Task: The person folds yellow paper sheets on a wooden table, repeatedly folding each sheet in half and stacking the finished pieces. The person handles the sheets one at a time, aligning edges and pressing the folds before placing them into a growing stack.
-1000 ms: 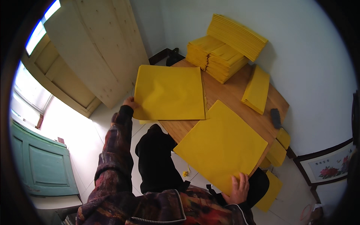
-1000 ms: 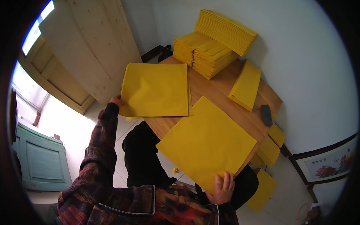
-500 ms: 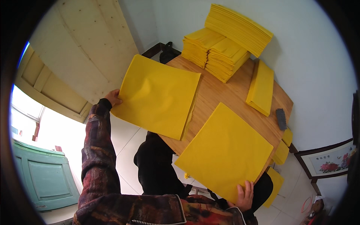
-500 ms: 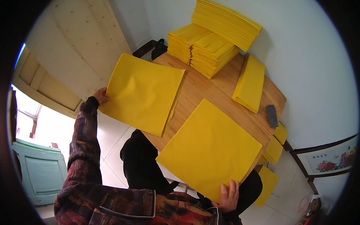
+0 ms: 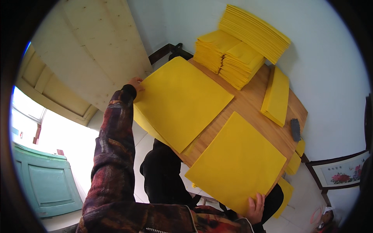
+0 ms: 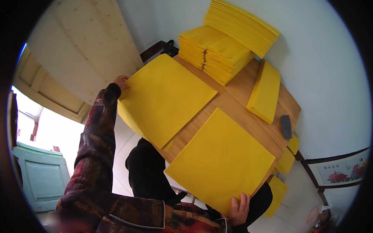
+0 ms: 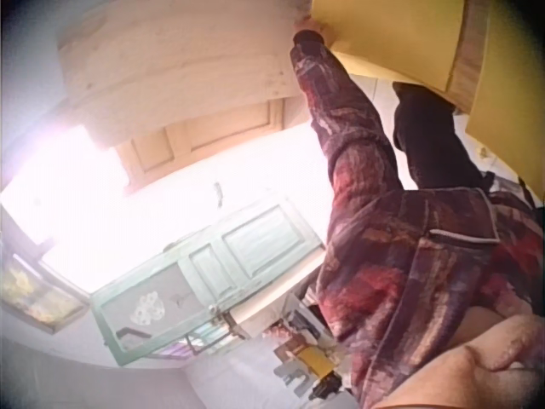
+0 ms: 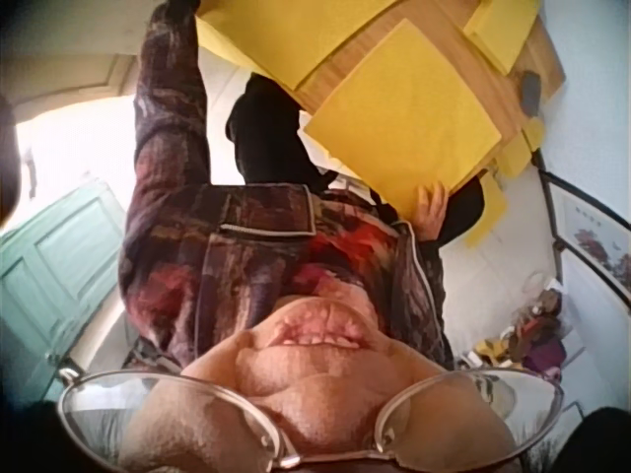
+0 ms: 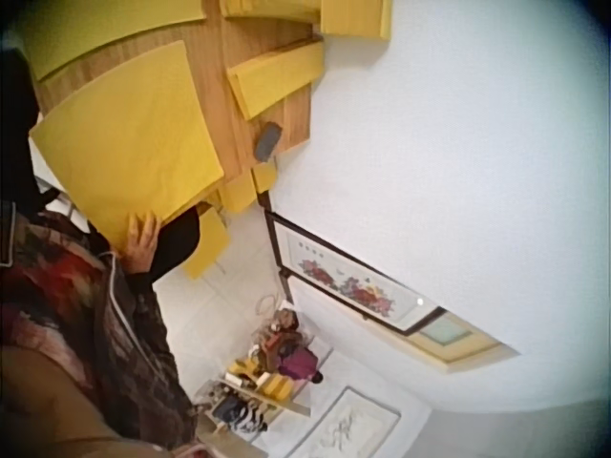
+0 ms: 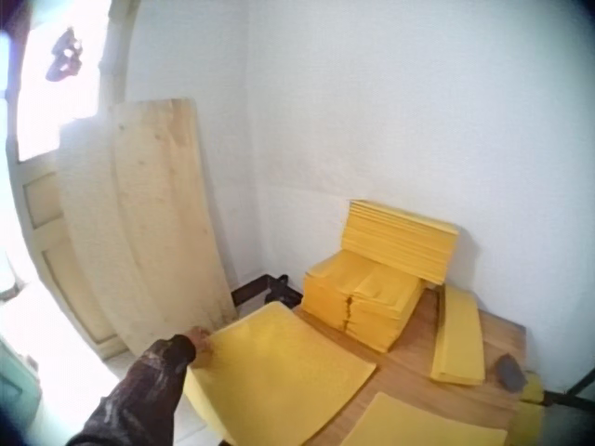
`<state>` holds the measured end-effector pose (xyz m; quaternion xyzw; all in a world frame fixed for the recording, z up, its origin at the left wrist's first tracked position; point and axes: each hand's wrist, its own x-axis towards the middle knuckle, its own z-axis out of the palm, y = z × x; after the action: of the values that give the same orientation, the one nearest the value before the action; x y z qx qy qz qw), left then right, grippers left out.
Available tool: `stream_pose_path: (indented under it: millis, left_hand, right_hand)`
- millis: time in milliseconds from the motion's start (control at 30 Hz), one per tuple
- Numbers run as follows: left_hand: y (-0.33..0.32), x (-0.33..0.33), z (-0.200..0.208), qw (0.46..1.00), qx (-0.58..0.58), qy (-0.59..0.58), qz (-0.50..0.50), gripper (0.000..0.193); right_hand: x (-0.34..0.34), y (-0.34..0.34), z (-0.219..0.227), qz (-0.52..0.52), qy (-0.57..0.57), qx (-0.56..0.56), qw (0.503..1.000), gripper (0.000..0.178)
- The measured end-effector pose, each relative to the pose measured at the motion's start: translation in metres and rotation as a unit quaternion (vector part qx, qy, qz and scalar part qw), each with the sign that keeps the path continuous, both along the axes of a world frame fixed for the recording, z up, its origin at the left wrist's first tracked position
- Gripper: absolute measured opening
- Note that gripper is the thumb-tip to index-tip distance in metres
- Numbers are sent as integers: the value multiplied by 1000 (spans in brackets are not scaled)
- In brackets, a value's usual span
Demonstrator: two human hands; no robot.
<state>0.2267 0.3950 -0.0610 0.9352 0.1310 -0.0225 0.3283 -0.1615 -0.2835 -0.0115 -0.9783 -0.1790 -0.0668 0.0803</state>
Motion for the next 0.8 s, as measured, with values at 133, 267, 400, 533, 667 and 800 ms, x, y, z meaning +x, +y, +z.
stream_pose_path:
  millis: [133,267,400,533,667,800]
  left_hand:
    - [-3,-6,-10,997,-63,-18,45,56]
    - [7,-41,-44,928,106,-322,152,67]
    - [-7,-119,-63,862,-168,-268,397,65]
    - [-90,-174,-66,645,-655,-120,375,52]
    - [-129,-163,-53,606,-716,-210,276,43]
    - [-129,-144,-50,663,-631,-294,277,33]
  right_hand:
    - [0,0,0,6,-15,-12,1000,66]
    - [3,5,0,-1,-34,2,999,69]
    - [9,-1,5,76,-70,1,995,69]
    - [5,-2,1,66,-75,30,995,65]
    - [1,-8,-7,39,2,22,999,74]
    - [0,-10,-11,40,-16,36,998,72]
